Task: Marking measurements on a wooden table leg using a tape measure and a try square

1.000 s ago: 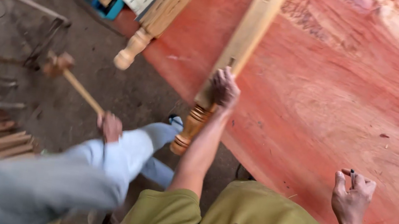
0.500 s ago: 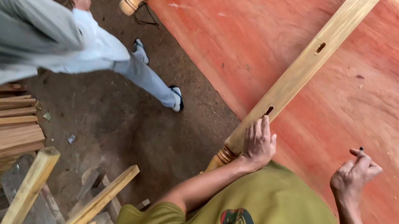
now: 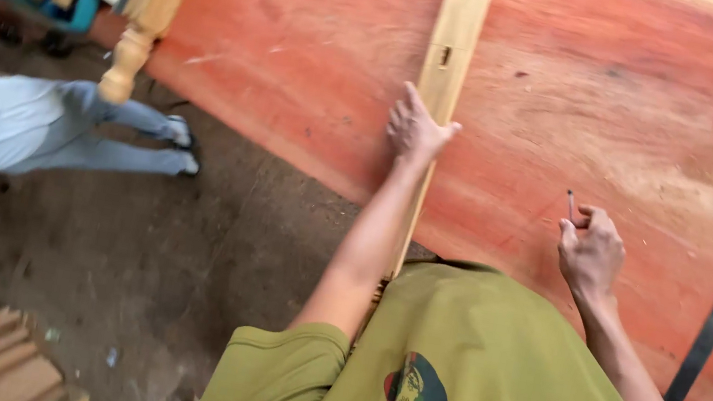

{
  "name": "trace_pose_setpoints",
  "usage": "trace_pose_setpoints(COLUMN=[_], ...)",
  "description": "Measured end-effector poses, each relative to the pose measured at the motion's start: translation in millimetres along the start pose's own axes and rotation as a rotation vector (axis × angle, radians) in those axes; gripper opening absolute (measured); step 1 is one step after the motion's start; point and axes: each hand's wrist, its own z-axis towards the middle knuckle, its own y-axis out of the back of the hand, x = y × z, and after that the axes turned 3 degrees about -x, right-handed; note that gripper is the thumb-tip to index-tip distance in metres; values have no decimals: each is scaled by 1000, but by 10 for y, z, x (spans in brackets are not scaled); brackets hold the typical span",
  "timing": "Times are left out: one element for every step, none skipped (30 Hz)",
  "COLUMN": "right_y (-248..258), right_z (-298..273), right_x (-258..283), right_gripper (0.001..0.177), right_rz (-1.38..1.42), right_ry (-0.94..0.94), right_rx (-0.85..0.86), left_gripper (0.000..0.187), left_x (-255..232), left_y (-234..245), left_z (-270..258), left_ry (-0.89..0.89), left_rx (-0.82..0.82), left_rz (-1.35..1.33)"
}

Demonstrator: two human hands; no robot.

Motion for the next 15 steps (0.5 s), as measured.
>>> trace_pose_setpoints(right_y=[-5,-29,-44,-60,-71,-73,-108,-112,-117,-72,-22,38,167,292,420], right_z=[-33,-50,-77,-127,-178,-270,-148,-150,-153,-106,-61,-72,-54,-47,-41], right_x=[-55,-74,-82,-143,-200,-248,-278,-345,-413,-399,-383,-375,-336,-306,-276], right_gripper=[36,35,33,33,28,24,24,21,19,19,15,12,12,25,39], right_rz=[-11,-35,-59,-53,-78,-104,-98,-144,-190,-191,-182,-176,-179,-185,-191], right_ry=[-32,-61,-90,-90,-108,-134,-141,-119,-96,-100,-114,-124,-124,-68,-13], right_rx=[-18,-20,-22,-41,-33,-20,-33,-52,-70,-84,-128,-157,-156,-163,-169], left_gripper=[129,119,110,110,107,105,105,101,97,97,92,87,87,89,91], left_x=[64,162,260,262,266,284,168,135,100,13,-73,-109,-174,-228,-285], left_y=[-156,-271,-373,-336,-294,-246,-171,-120,-69,-51,-29,-4,11,21,31], left_z=[60,135,204,126,45,-62,-36,-160,-282,-358,-436,-589,-616,-659,-706], left_ry=[-30,-9,12,-5,-9,-13,-29,-43,-56,-70,-64,-44,-43,-54,-64], left_rx=[25,48,73,63,81,107,105,113,121,119,135,155,157,201,246], left_rz=[-4,-43,-81,-84,-89,-90,-88,-93,-98,-103,-61,-17,-19,-34,-49])
